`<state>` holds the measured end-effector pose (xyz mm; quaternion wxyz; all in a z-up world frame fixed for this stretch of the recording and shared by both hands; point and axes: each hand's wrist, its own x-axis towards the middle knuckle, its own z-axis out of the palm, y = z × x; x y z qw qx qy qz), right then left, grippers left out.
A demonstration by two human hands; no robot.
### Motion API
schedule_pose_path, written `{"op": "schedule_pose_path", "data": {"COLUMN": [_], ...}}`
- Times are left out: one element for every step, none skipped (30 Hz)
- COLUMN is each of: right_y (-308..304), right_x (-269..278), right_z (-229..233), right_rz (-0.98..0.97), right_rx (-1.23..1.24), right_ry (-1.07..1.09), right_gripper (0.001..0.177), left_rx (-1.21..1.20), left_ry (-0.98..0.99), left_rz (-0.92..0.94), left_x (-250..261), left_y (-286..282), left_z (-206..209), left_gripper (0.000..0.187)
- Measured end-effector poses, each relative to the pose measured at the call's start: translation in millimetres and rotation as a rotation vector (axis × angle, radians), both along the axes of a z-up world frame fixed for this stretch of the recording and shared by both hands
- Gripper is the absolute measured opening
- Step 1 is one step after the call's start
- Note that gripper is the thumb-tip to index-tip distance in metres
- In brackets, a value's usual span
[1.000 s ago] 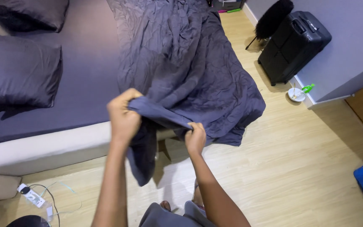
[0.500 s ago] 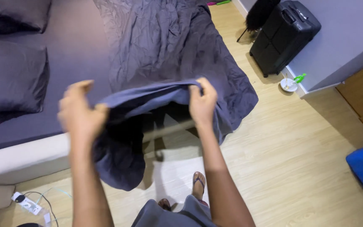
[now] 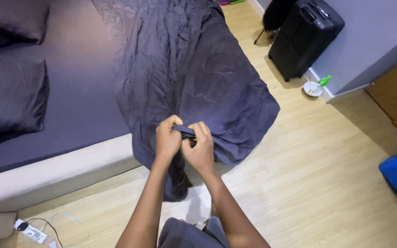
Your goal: Smoothing and straightening a comforter on a bed.
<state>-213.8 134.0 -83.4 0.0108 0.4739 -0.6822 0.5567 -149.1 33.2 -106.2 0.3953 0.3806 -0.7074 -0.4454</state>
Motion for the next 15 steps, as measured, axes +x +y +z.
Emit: {"op": "schedule_pose_path", "data": {"right_y": [2.3,4.4,8.3,7.9,5.1,2.3,2.3,2.3,4.2,3.2,1.7,0.1,2.5,5.1,7.5], "right_x": [-1.3,-2.2,-2.9,-11.7,-22.4,-33.0,-43.4,-53.8,-63.9,-76.6,-89.5,-102.6,-119.3,-136.0,-154.4], "right_z": [-9.3,-18.7,-28.2,-45.4,-62.2,-79.1,-86.6,-94.4,-103.0,-117.3,-131.9,-146.7,-161.5,-176.3,-190.8], "right_rz": [-0.004,-0.018,-0.032,-0.034,-0.127,-0.220,-0.222,-0.324,-0.425,-0.428,-0.527,-0.626,-0.627,-0.701,-0.770], "right_rx": [0.000,0.002,0.005,0.007,0.059,0.111,0.115,0.183,0.256,0.264,0.237,0.210,0.218,0.037,-0.151], "right_ry": [-0.004,0.033,0.068,0.062,0.016,-0.031,-0.036,-0.085,-0.133,-0.138,-0.204,-0.270,-0.274,-0.492,-0.705], "right_gripper": [0.018,0.028,0.037,0.037,0.036,0.034,0.034,0.030,0.028,0.028,0.023,0.021,0.021,0.016,0.016], "left_rx": [0.000,0.013,0.026,0.028,0.030,0.033,0.036,0.054,0.076,0.083,0.097,0.111,0.119,0.086,0.052], "left_ry": [-0.004,0.005,0.013,0.007,0.028,0.049,0.045,0.084,0.123,0.118,0.155,0.192,0.187,0.187,0.189], "left_rz": [-0.004,-0.024,-0.043,-0.046,-0.088,-0.130,-0.132,-0.169,-0.205,-0.208,-0.245,-0.282,-0.282,-0.292,-0.304], "left_x": [-1.3,-2.4,-3.3,-4.6,-7.6,-10.6,-10.5,-10.4,-10.4,-8.6,-7.2,-6.0,-2.6,0.6,2.5], "left_y": [-0.4,-1.1,0.1,4.3,6.2,8.1,9.3,10.4,12.6,12.8,12.2,11.2,10.4,9.4,7.8], "left_z": [6.9,13.7,20.4,26.5,33.2,39.8,44.8,49.4,53.2,57.7,62.1,66.3,72.2,78.1,84.0], "left_gripper": [0.012,0.014,0.016,0.016,0.016,0.017,0.017,0.019,0.021,0.021,0.021,0.021,0.021,0.021,0.020]}}
